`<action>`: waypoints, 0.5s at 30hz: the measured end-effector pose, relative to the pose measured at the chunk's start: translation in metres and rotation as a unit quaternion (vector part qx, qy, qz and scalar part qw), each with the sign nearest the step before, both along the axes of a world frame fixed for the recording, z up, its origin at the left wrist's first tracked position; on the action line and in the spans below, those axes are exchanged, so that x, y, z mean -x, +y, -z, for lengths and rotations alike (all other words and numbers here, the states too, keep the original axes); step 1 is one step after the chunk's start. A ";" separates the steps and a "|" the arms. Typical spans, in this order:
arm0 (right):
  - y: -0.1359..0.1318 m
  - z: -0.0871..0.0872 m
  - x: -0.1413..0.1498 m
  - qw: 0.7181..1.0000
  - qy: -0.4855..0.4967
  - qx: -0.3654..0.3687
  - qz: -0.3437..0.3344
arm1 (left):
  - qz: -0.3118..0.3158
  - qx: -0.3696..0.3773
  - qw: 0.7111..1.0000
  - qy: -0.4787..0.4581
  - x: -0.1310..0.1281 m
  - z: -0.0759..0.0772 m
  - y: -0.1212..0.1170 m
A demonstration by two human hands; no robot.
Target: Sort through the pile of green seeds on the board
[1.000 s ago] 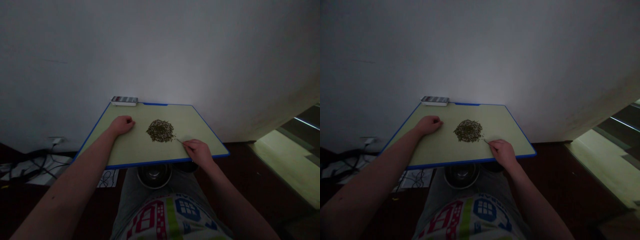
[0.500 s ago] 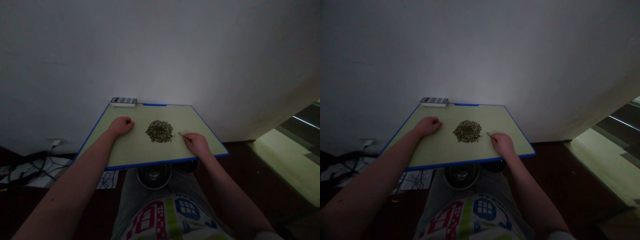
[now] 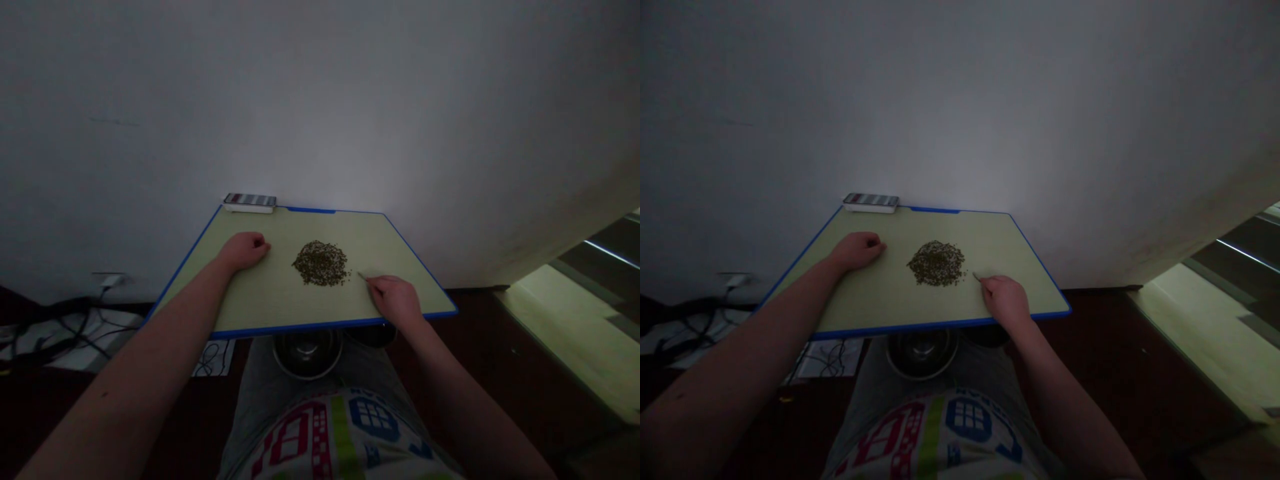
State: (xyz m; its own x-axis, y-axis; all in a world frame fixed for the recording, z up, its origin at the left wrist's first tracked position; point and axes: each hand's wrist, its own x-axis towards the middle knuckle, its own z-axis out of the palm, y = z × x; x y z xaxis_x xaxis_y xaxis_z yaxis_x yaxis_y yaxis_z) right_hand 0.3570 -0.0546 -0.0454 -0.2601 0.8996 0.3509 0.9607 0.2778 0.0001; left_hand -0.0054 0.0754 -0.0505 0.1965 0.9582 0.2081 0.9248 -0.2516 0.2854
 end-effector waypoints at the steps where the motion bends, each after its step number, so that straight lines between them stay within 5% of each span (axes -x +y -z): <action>1: -0.001 0.001 0.002 1.000 0.001 -0.001 -0.005 | 0.000 0.000 1.000 0.001 0.000 0.000 0.000; 15: 0.023 -0.001 0.009 0.999 -0.009 0.023 0.022 | -0.002 0.009 1.000 -0.001 0.000 0.000 0.001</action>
State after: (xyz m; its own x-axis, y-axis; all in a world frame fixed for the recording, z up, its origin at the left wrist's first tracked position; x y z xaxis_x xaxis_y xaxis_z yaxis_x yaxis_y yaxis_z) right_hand 0.3482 -0.0312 -0.0447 -0.2262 0.9253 0.3043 0.9717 0.2360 0.0047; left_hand -0.0055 0.0764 -0.0504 0.1922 0.9625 0.1916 0.9250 -0.2429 0.2921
